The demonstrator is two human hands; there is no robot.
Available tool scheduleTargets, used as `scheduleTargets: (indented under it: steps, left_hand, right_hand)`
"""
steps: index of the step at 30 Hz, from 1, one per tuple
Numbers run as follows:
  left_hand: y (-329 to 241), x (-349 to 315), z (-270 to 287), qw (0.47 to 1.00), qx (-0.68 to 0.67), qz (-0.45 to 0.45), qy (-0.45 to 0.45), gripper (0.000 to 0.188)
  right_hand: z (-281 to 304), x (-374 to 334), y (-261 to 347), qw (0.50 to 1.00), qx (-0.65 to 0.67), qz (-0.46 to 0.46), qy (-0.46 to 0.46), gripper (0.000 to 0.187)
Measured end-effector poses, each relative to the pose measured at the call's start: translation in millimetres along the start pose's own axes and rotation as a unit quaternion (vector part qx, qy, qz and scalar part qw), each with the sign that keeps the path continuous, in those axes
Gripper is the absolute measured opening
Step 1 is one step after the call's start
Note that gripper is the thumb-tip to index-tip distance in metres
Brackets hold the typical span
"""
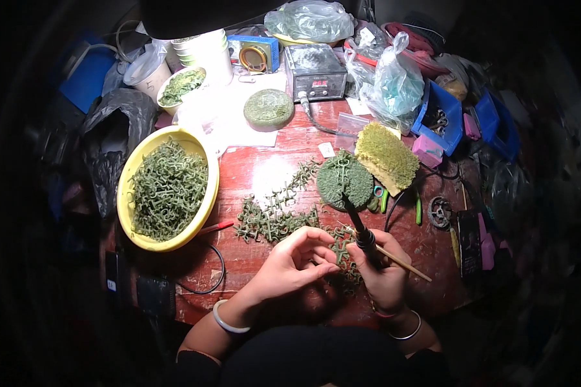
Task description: The person uses a heated tool to attach pieces of green foliage to a circular moss base. They pick up individual pieces of greenery by hand and press them onto the surface of the base with the metal tip of the tool.
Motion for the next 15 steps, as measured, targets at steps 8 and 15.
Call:
scheduleTargets:
  steps: [8, 15]
  left_hand:
    - [-1.6, 0.8, 1.7, 0.999, 0.017, -0.024, -0.021, 0.041]
    - [-8.5, 2.0, 2.8, 0.998, 0.048, -0.037, -0.005, 0.046]
  right_hand:
    - [1.2, 1.1, 0.9, 1.0, -0.007, 0.004, 0.01, 0.023]
    - [0.2, 2.0, 0.4, 0.999, -0.02, 0.028, 0.026, 0.026]
Point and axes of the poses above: each hand's wrist, its own x-axis towards the middle knuckle, its own z-axis out of the back of the hand, y = z × x, the point moved 8 cm from there along x, towards the middle knuckle, and after that the axes turned 4 degrees about -y, right-handed, at the moved point
